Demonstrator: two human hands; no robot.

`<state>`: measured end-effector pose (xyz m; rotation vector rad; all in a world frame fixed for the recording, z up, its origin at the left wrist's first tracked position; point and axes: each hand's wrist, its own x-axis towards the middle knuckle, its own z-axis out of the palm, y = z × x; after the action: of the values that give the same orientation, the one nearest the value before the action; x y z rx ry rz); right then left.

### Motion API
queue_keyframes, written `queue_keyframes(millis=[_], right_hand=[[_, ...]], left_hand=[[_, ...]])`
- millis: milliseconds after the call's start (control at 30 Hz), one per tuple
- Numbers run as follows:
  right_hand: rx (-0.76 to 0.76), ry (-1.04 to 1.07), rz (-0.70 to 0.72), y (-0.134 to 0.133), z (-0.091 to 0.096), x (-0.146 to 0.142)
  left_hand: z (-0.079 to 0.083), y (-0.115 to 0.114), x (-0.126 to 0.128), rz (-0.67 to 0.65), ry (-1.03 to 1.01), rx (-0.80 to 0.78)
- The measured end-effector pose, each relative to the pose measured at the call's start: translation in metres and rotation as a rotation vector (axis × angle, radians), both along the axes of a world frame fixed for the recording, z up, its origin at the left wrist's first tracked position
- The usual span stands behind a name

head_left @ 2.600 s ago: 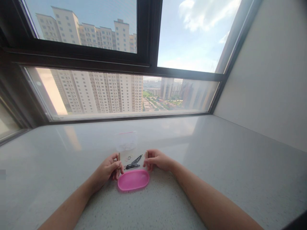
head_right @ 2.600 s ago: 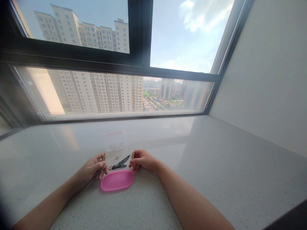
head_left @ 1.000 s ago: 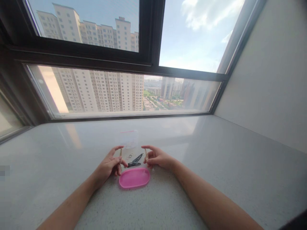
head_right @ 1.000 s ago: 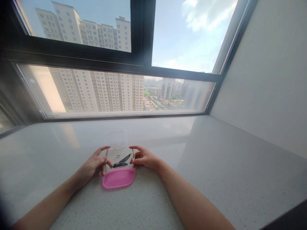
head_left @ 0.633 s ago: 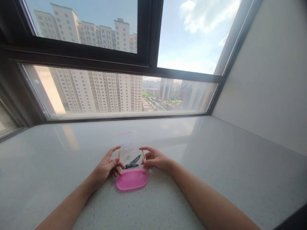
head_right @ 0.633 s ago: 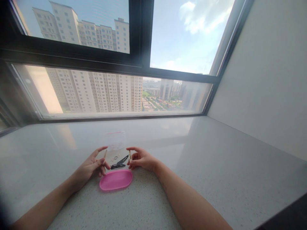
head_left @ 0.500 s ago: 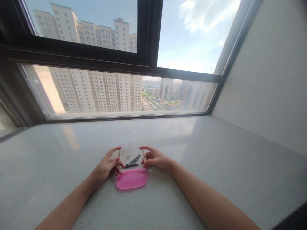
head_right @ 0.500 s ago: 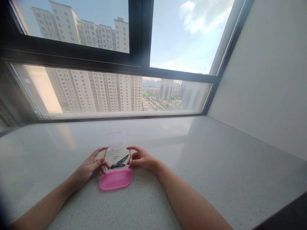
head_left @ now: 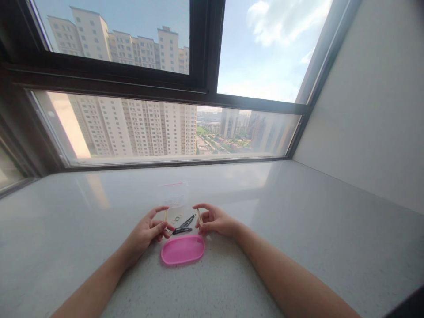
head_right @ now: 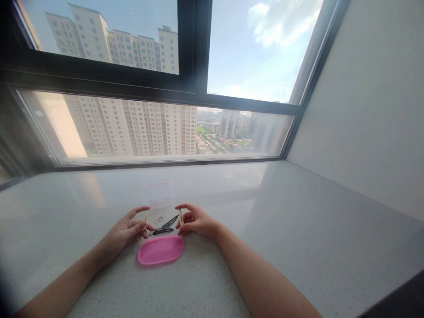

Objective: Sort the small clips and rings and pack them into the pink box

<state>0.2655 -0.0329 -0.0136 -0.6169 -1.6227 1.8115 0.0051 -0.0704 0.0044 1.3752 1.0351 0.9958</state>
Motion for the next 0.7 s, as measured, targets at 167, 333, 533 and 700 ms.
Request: queue_keyframes(millis=[167,333,533,700], right_hand=[[-0.014,0.025,-0.040,-0.0006,0.0000,-0.0009],[0.009,0.043,-0.027,-0.0021,0.0004,-0.0019],[0.055,0.066,-0.021,0.0007,-0.0050,-0.0029],[0.179,0.013,-0.172,-0.0025,-0.0074,-0.0100]], left_hand=[[0.0042,-0.0031,0.0016,0.021,0.004,0.022],[-0.0004,-0.0016,0.0020,0.051,-0.042,0.075],[-0.0028,-0.0005,0.0021,0.099,-0.022,0.113],[-0.0037,0.0002,0.0013,0.090,0.005,0.105]])
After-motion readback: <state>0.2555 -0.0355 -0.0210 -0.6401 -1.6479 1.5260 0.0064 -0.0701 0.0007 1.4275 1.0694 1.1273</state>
